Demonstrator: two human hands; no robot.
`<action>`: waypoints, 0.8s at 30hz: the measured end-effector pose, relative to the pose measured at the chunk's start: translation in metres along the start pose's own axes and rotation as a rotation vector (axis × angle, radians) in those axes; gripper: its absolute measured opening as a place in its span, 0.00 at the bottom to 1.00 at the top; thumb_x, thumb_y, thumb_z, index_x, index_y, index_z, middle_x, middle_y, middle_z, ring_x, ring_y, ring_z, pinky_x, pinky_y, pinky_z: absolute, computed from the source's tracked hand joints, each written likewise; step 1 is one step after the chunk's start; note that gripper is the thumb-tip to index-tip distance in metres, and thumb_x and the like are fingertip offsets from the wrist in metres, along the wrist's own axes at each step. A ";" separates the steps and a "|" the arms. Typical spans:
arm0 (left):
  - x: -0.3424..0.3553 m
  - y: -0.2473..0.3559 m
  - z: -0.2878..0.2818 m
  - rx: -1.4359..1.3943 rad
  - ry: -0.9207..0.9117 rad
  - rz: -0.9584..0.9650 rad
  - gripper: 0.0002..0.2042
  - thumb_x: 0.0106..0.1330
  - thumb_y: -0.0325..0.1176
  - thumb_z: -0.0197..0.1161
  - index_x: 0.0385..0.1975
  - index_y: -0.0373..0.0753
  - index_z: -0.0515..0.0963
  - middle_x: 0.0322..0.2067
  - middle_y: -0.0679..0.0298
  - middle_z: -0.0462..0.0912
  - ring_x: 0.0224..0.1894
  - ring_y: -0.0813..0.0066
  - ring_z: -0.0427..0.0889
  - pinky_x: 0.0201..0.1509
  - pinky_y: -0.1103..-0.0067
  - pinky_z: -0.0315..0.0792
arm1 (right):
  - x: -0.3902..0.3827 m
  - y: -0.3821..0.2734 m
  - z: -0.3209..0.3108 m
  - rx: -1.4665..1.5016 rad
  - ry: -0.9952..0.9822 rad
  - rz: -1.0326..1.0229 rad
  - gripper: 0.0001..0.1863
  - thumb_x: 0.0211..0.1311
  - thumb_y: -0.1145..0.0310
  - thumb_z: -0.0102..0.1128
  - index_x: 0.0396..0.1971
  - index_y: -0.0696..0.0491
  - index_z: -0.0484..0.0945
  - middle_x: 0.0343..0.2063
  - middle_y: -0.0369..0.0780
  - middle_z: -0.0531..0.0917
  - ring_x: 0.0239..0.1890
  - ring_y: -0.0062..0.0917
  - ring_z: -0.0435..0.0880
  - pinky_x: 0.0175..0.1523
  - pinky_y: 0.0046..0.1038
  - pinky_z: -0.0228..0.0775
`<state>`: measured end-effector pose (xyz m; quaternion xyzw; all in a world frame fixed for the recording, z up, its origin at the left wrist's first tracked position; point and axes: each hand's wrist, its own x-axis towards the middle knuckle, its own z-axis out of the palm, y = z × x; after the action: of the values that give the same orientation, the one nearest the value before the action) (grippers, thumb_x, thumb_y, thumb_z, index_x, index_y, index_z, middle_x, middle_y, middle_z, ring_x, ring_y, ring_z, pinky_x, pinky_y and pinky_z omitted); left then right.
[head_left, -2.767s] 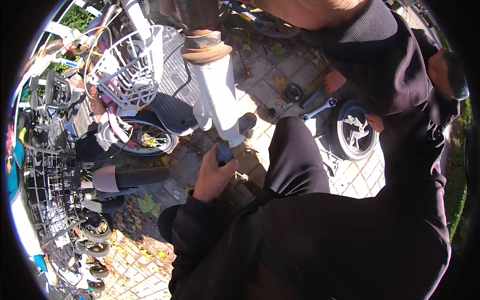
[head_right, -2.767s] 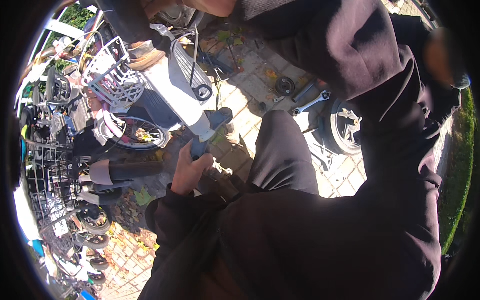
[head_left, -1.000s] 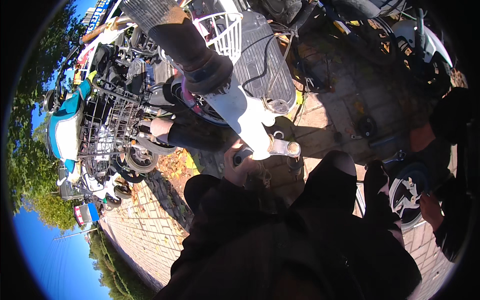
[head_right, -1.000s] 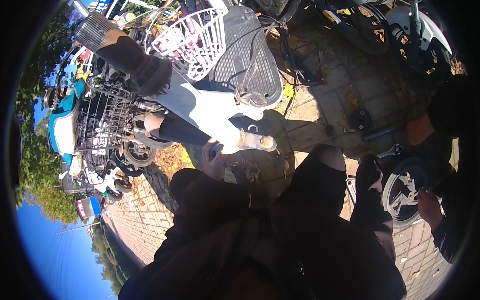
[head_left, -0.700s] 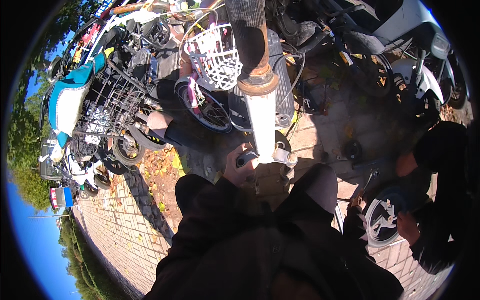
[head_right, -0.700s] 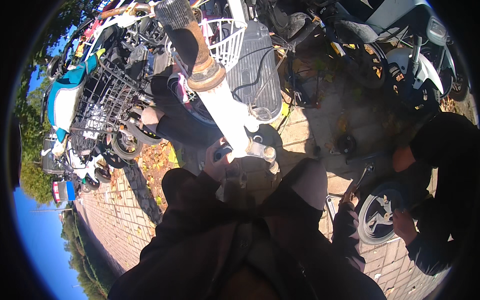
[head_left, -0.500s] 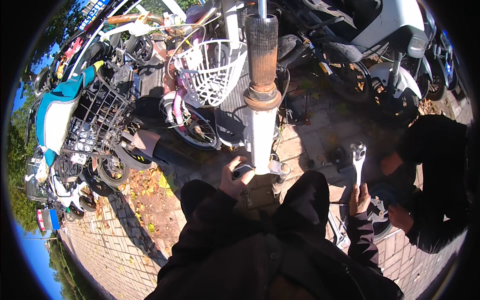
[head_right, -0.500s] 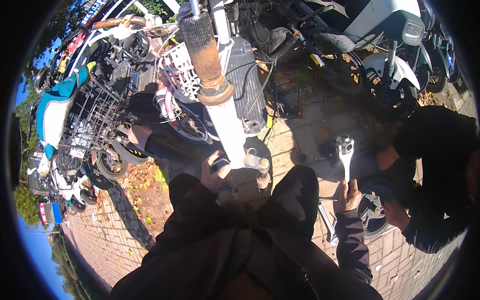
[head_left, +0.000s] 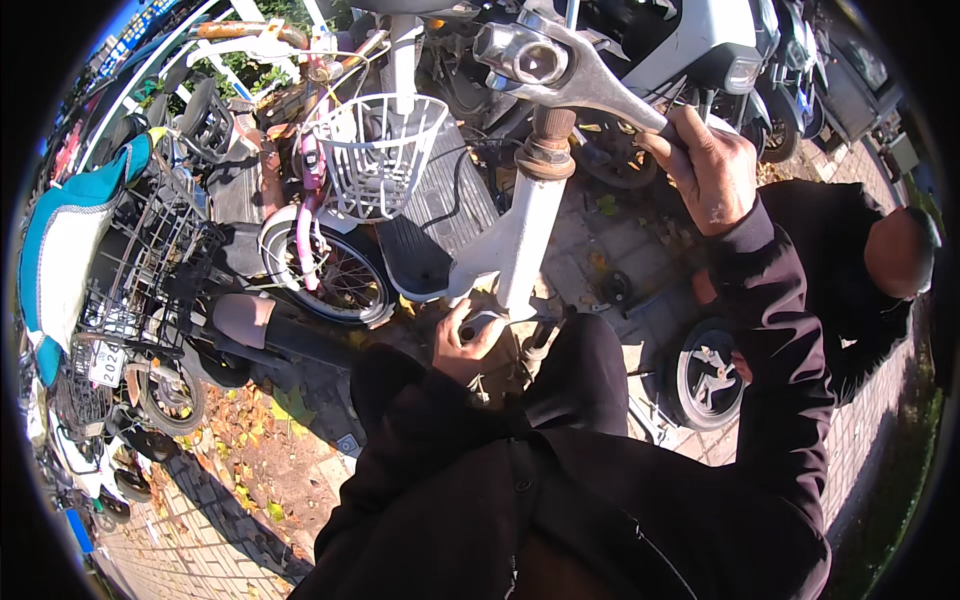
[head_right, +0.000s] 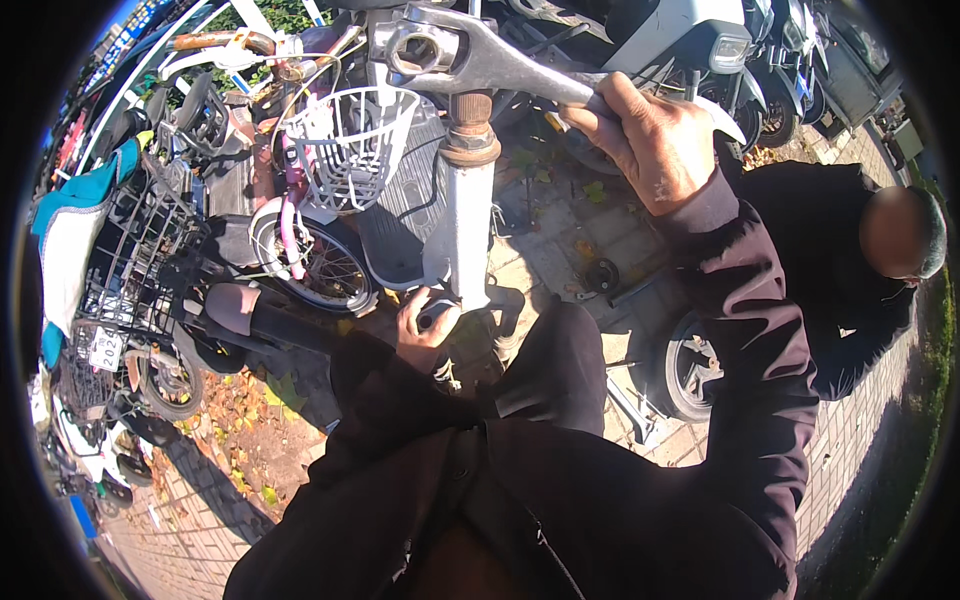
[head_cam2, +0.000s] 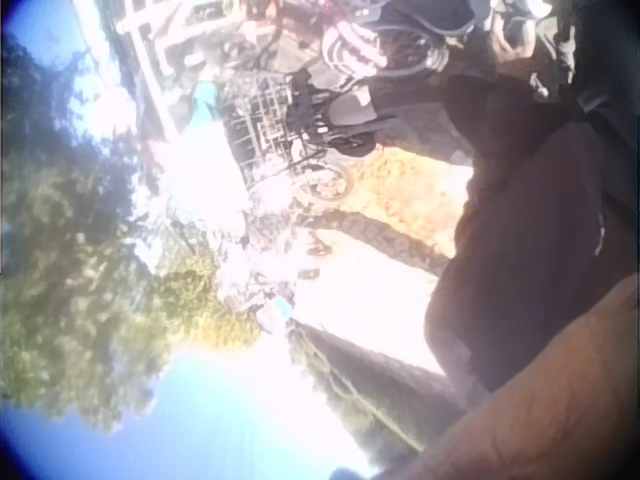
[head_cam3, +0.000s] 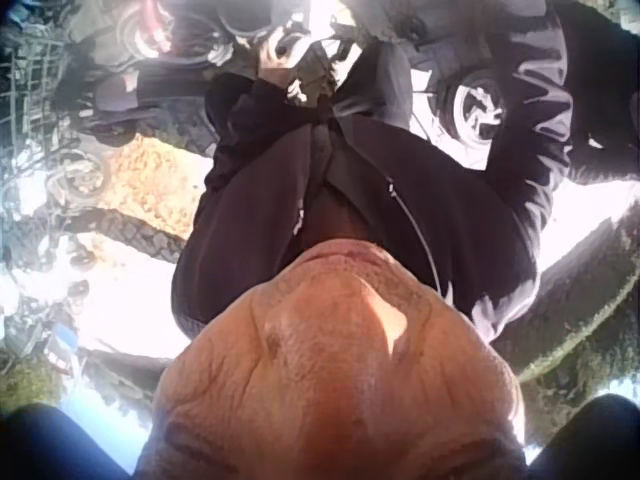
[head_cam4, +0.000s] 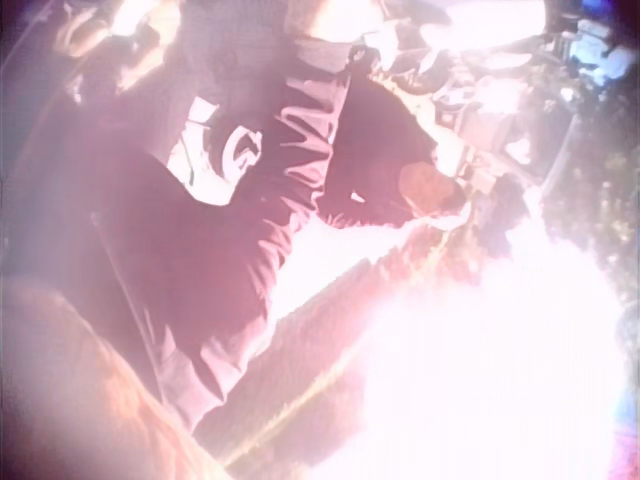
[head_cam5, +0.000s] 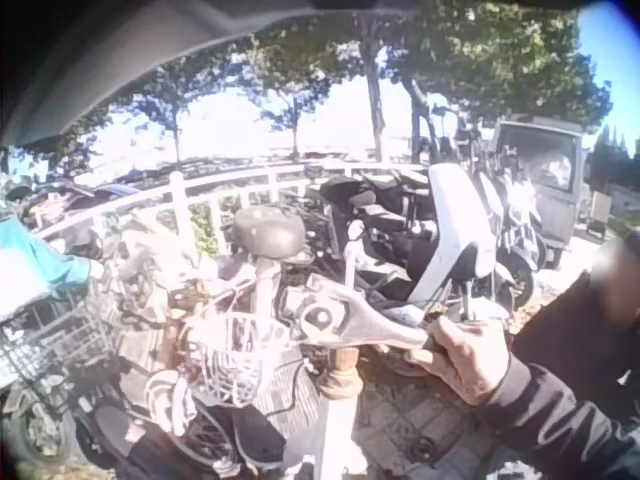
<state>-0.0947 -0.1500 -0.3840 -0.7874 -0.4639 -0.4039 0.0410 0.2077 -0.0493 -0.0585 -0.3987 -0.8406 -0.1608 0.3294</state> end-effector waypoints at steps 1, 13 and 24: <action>0.004 -0.002 0.000 0.055 0.052 0.076 0.17 0.61 0.38 0.74 0.50 0.52 0.83 0.53 0.55 0.79 0.52 0.55 0.81 0.55 0.67 0.75 | 0.004 -0.001 0.001 -0.058 -0.068 0.074 0.19 0.63 0.54 0.69 0.34 0.55 0.76 0.21 0.42 0.81 0.22 0.38 0.83 0.29 0.33 0.73; 0.003 -0.004 0.000 -0.340 -0.130 -0.175 0.24 0.57 0.30 0.75 0.54 0.59 0.79 0.57 0.53 0.75 0.56 0.51 0.78 0.58 0.61 0.73 | -0.013 0.005 0.015 0.017 0.115 -0.026 0.16 0.65 0.58 0.68 0.37 0.56 0.78 0.20 0.43 0.77 0.23 0.38 0.81 0.32 0.32 0.72; -0.001 -0.011 0.009 -0.079 0.000 -0.039 0.31 0.60 0.41 0.76 0.61 0.40 0.72 0.49 0.55 0.82 0.51 0.53 0.80 0.58 0.63 0.73 | -0.057 -0.020 -0.013 1.481 -0.215 0.985 0.27 0.78 0.43 0.43 0.23 0.48 0.62 0.10 0.31 0.64 0.07 0.16 0.65 0.18 0.24 0.68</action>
<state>-0.0979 -0.1402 -0.3940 -0.7794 -0.4628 -0.4224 0.0022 0.2241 -0.1016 -0.0877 -0.4125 -0.4889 0.6206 0.4535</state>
